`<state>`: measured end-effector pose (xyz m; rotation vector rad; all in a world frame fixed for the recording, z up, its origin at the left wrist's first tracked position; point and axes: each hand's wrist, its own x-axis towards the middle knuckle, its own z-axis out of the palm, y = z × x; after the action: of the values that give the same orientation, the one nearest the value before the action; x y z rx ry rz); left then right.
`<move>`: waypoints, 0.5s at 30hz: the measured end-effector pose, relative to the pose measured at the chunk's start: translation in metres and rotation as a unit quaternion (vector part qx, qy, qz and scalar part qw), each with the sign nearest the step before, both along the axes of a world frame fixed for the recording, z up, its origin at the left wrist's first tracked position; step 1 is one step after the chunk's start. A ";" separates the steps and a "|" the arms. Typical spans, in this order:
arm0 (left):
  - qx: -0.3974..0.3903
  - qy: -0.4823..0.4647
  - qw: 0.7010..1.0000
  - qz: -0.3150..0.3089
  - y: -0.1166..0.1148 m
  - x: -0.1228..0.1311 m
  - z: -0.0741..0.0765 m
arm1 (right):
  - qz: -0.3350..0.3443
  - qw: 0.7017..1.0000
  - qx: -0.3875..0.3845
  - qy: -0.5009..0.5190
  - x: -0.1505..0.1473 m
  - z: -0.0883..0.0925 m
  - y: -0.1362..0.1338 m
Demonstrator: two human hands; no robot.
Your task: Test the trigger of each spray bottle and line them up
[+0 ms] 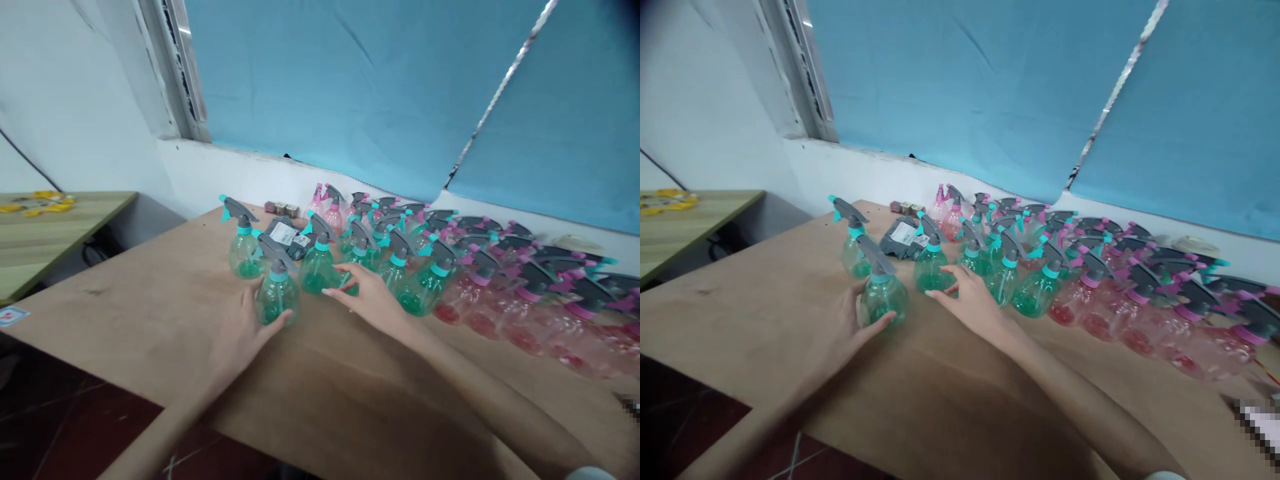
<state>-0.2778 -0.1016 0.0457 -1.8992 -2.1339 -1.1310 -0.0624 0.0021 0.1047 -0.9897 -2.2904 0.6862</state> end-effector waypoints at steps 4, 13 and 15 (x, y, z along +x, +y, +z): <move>0.029 0.104 0.993 0.039 0.027 -0.015 0.002 | -0.039 0.999 0.001 -0.031 -0.015 0.002 0.011; 0.018 0.171 0.984 0.050 0.063 -0.021 0.019 | -0.066 0.997 -0.036 -0.026 -0.051 -0.016 0.040; 0.017 0.179 0.982 0.055 0.067 -0.023 0.021 | -0.077 0.996 -0.042 -0.025 -0.056 -0.017 0.044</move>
<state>-0.3010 -0.0341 0.0667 -1.7817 -1.9776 -0.7345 -0.1183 0.0456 0.0873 -1.2206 -2.2163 0.7035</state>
